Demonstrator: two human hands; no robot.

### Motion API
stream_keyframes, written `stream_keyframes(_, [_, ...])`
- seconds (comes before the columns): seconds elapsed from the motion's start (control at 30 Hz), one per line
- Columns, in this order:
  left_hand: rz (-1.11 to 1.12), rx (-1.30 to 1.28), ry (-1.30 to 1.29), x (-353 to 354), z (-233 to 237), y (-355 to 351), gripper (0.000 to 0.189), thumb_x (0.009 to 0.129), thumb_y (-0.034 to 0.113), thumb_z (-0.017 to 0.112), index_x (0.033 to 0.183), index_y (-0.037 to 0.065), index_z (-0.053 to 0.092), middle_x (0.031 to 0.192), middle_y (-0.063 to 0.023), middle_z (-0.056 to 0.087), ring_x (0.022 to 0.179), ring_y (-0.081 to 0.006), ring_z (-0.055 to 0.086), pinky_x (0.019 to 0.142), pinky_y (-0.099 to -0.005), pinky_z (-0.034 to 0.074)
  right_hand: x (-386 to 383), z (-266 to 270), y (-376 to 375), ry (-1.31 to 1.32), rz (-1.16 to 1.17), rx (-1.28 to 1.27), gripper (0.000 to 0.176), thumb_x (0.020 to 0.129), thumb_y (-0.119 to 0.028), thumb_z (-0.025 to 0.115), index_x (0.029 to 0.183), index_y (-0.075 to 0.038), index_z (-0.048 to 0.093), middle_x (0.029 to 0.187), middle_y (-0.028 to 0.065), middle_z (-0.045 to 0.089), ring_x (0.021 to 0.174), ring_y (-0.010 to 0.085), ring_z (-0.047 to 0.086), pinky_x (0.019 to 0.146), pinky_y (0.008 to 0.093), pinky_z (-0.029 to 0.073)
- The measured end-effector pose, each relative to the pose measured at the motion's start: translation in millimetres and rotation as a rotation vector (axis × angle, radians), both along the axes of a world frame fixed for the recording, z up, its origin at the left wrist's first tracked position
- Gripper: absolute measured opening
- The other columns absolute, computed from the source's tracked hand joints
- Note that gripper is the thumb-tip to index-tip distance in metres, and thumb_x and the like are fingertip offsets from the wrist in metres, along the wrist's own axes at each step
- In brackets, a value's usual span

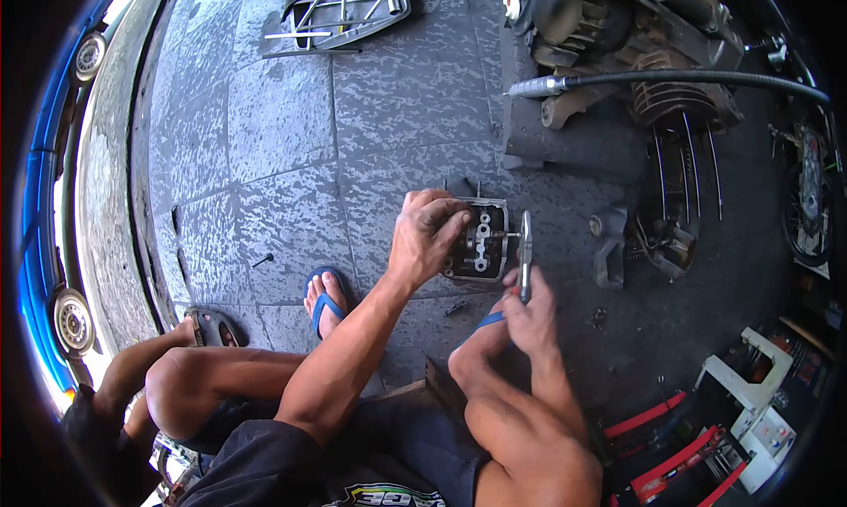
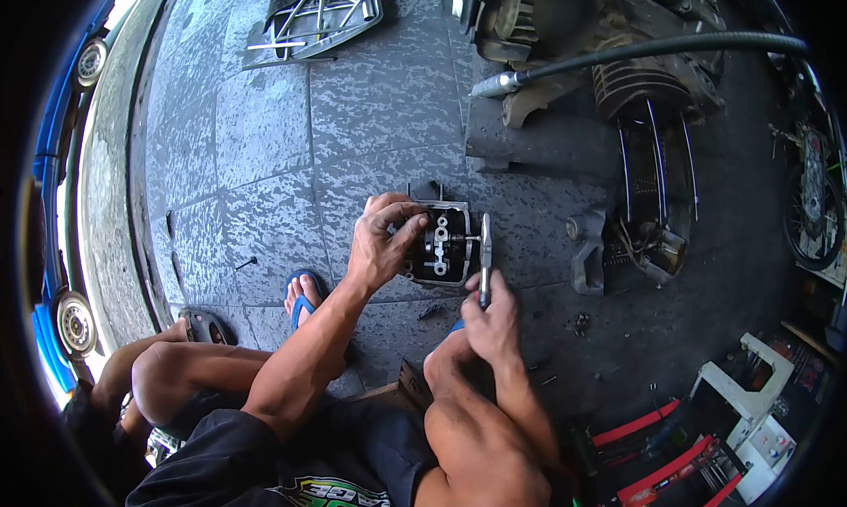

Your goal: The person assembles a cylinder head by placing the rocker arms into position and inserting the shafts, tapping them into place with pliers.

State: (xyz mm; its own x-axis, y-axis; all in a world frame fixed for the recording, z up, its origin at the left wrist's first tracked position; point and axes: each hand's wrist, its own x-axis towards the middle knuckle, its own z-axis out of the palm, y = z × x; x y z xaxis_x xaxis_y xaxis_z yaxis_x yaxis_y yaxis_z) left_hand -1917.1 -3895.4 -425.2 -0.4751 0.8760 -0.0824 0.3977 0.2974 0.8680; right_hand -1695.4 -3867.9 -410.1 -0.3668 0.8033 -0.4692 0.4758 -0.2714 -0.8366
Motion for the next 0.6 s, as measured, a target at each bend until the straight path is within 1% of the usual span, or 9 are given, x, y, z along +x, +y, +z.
stream_keyframes(0.03, [-0.003, -0.004, -0.003, 1, 2, 0, 0.018, 0.087, 0.018, 0.072, 0.1, 0.005, 0.075, 0.105, -0.0103, 0.067, 0.103, -0.0286, 0.06, 0.088, -0.0379, 0.049, -5, 21, 10, -0.037, -0.021, -0.028, 0.018, 0.081, 0.0, 0.056, 0.099, -0.004, 0.057, 0.072, 0.003, 0.053, 0.065, 0.0112, 0.056, 0.06, 0.0278, 0.048])
stream_keyframes(0.1, [-0.011, -0.017, -0.008, -1, 4, 0, 0.019, 0.089, 0.018, 0.07, 0.1, 0.004, 0.075, 0.105, -0.0109, 0.067, 0.104, -0.028, 0.061, 0.089, -0.0373, 0.049, 1, 3, 18, 0.061, -0.315, 0.003, 0.023, 0.081, -0.001, 0.057, 0.104, -0.003, 0.057, 0.079, 0.0039, 0.055, 0.065, 0.0116, 0.054, 0.061, 0.0276, 0.048])
stream_keyframes(0.13, [0.007, -0.025, -0.007, -3, 0, -2, 0.019, 0.089, 0.018, 0.07, 0.1, 0.004, 0.075, 0.105, -0.0109, 0.067, 0.104, -0.028, 0.061, 0.089, -0.0373, 0.049, 13, -15, 28, -0.067, -0.324, 0.051, 0.028, 0.082, -0.002, 0.056, 0.11, -0.002, 0.056, 0.086, 0.0044, 0.056, 0.068, 0.0138, 0.055, 0.064, 0.0294, 0.049])
stream_keyframes(0.27, [0.063, 0.03, -0.197, -10, -7, -6, 0.021, 0.092, 0.016, 0.066, 0.104, 0.0, 0.073, 0.105, -0.0111, 0.067, 0.102, -0.0254, 0.061, 0.09, -0.0357, 0.048, 47, -77, 60, -0.398, -0.04, -0.008, 0.046, 0.084, -0.007, 0.059, 0.13, -0.002, 0.055, 0.098, 0.0103, 0.06, 0.077, 0.0234, 0.058, 0.076, 0.0366, 0.05])
stream_keyframes(0.33, [0.064, 0.026, -0.252, -11, -5, -10, 0.022, 0.091, 0.015, 0.066, 0.107, 0.0, 0.072, 0.106, -0.0109, 0.065, 0.099, -0.0236, 0.061, 0.09, -0.0351, 0.048, 41, -87, 59, -0.535, 0.05, 0.757, 0.046, 0.087, -0.013, 0.065, 0.13, -0.001, 0.057, 0.111, 0.0153, 0.06, 0.088, 0.0269, 0.061, 0.082, 0.0366, 0.05])
stream_keyframes(0.37, [0.075, 0.02, -0.255, -11, -4, -11, 0.022, 0.091, 0.015, 0.066, 0.107, 0.0, 0.072, 0.106, -0.0109, 0.065, 0.099, -0.0236, 0.061, 0.09, -0.0351, 0.048, 28, -67, 60, -0.533, 0.037, 0.812, 0.04, 0.088, -0.015, 0.067, 0.123, 0.003, 0.06, 0.123, 0.0171, 0.058, 0.1, 0.0266, 0.062, 0.087, 0.0337, 0.05])
stream_keyframes(0.43, [-0.048, -0.001, -0.113, -10, 0, -9, 0.024, 0.089, 0.016, 0.068, 0.108, 0.002, 0.072, 0.107, -0.011, 0.064, 0.1, -0.0242, 0.06, 0.09, -0.0354, 0.047, 16, -43, 61, -0.257, -0.046, 0.462, 0.036, 0.095, -0.015, 0.062, 0.127, 0.002, 0.06, 0.121, 0.0116, 0.06, 0.099, 0.0168, 0.062, 0.085, 0.0301, 0.051])
stream_keyframes(0.5, [-0.076, 0.011, -0.051, -9, 3, -4, 0.025, 0.087, 0.017, 0.071, 0.107, 0.003, 0.073, 0.107, -0.0109, 0.062, 0.102, -0.0257, 0.058, 0.09, -0.0363, 0.047, 0, -24, 59, 0.13, -0.095, 0.071, 0.028, 0.099, -0.016, 0.059, 0.121, 0.001, 0.063, 0.107, 0.0074, 0.067, 0.09, 0.0126, 0.062, 0.082, 0.0264, 0.05])
stream_keyframes(0.6, [-0.094, -0.025, -0.018, -11, 3, 0, 0.023, 0.086, 0.017, 0.072, 0.105, 0.004, 0.073, 0.106, -0.0109, 0.062, 0.104, -0.0278, 0.056, 0.09, -0.0377, 0.047, -20, -11, 57, 0.14, -0.069, 0.029, 0.02, 0.097, -0.012, 0.063, 0.109, 0.003, 0.068, 0.093, 0.0031, 0.066, 0.083, 0.0078, 0.06, 0.076, 0.0224, 0.05])
